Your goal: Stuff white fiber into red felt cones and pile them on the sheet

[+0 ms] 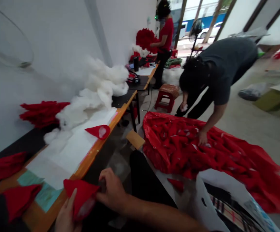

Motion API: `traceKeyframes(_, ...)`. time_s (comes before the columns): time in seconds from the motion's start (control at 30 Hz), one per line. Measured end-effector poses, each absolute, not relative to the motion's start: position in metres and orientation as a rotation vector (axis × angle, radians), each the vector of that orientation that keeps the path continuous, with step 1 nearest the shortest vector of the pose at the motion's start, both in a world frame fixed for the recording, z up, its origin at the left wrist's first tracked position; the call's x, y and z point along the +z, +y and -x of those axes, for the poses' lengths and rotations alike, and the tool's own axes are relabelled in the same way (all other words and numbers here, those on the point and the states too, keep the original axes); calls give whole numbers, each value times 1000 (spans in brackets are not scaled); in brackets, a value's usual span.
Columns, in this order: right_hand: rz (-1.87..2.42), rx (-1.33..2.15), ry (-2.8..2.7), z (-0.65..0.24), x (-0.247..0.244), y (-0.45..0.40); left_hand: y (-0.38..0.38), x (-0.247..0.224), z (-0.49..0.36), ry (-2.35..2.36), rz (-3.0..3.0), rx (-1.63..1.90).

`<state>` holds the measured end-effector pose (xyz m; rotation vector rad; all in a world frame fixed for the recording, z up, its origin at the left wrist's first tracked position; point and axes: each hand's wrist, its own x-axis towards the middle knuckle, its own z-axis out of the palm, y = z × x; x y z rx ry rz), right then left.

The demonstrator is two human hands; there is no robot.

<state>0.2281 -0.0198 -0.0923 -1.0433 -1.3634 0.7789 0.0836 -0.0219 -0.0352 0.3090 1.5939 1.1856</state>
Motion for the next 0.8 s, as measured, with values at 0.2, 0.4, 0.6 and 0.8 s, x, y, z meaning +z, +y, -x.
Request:
traceKeyframes(0.2,927,129,-1826,-268,-95,-41,-23,-51,-123,1572,-362,1139)
traceKeyframes(0.4,1240,253,-2137,-279,-113,-40,-29,-58,-163,1535,-381,1052)
traceKeyframes(0.6,1226,581,-1964,-290,-124,-58,-50,-68,-173,1493,-463,1138)
traceKeyframes(0.8,1108,564,-1852,-289,-153,-76,-68,-72,-176,1450,-424,1239)
